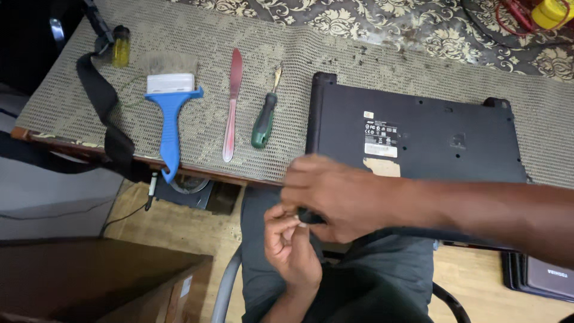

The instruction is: The person disassembles a laptop by first removing the battery, then using a prying tool and a screwdriver to open the bottom case. They remove the back cover to expose the internal components, including the motherboard and hard drive.

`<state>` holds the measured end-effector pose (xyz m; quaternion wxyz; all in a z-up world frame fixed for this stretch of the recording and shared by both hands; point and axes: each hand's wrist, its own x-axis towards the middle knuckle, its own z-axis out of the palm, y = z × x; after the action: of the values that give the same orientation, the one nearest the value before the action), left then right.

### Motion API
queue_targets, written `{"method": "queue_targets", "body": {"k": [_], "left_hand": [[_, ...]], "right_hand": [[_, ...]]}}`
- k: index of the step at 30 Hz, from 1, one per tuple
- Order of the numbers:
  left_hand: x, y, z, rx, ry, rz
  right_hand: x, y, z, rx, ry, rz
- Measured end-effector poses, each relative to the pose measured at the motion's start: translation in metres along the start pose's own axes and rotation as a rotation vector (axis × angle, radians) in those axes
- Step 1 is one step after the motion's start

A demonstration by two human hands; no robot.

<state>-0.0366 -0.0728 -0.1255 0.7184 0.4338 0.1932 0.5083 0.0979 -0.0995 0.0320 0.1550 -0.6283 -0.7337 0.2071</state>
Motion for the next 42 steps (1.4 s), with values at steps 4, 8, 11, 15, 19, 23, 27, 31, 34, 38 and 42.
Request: {"method": "queue_targets", "body": {"k": [4, 8, 11, 15, 19, 23, 27, 31, 34, 38, 42], "left_hand": [[0.002, 0.008, 0.002, 0.032, -0.051, 0.04], [0.003, 0.011, -0.005, 0.154, -0.121, 0.106], [0.01, 0.017, -0.014, 0.346, -0.216, 0.274], [0.024, 0.02, -0.02, 0.516, -0.279, 0.456], [0.039, 0.023, -0.022, 0.499, -0.358, 0.507], [0.039, 0.022, -0.022, 0.618, -0.441, 0.598], [0.01, 0.007, -0.031, 0.632, -0.501, 0.541], [-0.015, 0.009, -0.027, 0.625, -0.695, 0.457], [-0.027, 0.006, -0.014, 0.517, -0.808, 0.522], [-0.031, 0.011, 0.007, 0.278, -0.865, 0.657], [-0.035, 0.018, 0.023, 0.2, -0.962, 0.674]], "right_hand": [[-0.033, -0.011, 0.013, -0.194, 0.309, 0.074], [-0.081, -0.023, 0.04, -0.453, 0.464, 0.288], [-0.092, -0.032, 0.052, -0.623, 0.578, 0.278], [-0.094, -0.037, 0.066, -0.762, 0.657, 0.273], [-0.095, -0.034, 0.07, -0.901, 0.678, 0.215], [-0.093, -0.035, 0.052, -0.975, 0.699, 0.089], [-0.122, -0.03, 0.068, -0.941, 0.667, 0.083], [-0.15, -0.041, 0.084, -0.807, 0.743, 0.172], [-0.178, -0.042, 0.121, -0.756, 0.889, 0.342], [-0.201, -0.049, 0.197, -0.521, 1.485, 0.683], [-0.197, -0.074, 0.206, 0.765, 1.796, 0.974]]}}
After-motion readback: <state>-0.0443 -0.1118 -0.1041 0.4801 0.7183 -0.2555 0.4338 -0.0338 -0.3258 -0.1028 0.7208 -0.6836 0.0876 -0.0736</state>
